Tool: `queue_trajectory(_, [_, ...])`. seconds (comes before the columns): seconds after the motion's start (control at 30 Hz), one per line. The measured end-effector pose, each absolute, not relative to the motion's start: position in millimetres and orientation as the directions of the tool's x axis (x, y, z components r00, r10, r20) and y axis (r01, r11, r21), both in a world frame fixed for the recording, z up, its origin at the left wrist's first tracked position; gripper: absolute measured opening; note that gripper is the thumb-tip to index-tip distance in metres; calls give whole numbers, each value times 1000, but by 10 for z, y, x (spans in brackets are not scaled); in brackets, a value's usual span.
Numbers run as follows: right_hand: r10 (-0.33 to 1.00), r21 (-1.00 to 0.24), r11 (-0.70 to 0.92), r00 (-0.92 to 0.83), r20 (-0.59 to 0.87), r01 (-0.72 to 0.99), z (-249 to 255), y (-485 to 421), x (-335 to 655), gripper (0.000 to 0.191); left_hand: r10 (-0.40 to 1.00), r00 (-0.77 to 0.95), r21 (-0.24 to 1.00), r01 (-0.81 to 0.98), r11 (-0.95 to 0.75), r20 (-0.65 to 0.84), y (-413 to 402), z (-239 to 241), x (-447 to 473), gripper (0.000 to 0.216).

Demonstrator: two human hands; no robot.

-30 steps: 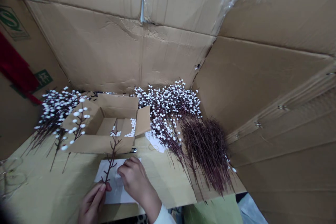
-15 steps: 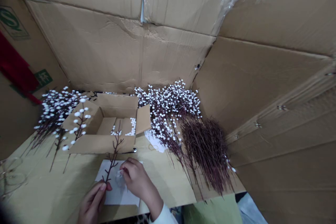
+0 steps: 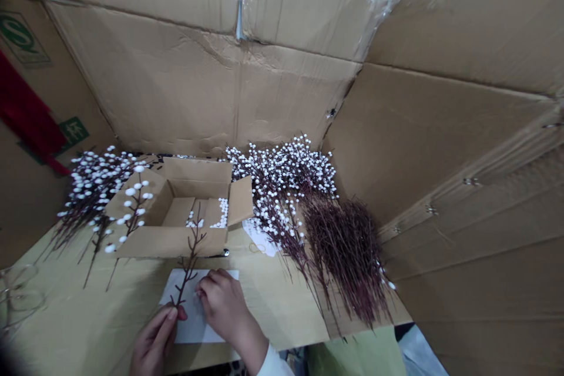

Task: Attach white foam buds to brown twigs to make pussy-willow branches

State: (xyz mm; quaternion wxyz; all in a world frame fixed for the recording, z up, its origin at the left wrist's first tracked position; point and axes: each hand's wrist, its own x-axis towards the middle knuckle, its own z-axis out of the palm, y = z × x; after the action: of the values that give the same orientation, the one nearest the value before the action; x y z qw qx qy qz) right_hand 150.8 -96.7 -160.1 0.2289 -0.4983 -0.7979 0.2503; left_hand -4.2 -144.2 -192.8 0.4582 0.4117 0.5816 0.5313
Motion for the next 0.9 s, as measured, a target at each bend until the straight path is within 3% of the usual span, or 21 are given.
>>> queue_trajectory(0.43, [897, -634, 395, -428, 110, 665, -1622, -964, 1473, 19, 969, -230, 995, -8, 95, -94, -1442, -1959, -51, 54])
queue_trajectory(0.77, [925, -796, 329, -343, 164, 507, -1649, -946, 1487, 19, 963, -240, 992, -38, 117, -123, -1443, -1975, -49, 55])
queue_trajectory(0.9, [971, -903, 223, -170, 171, 368, -1638, -972, 1502, 11, 957, -255, 990, -65, 125, -138, -1446, -1940, -50, 56])
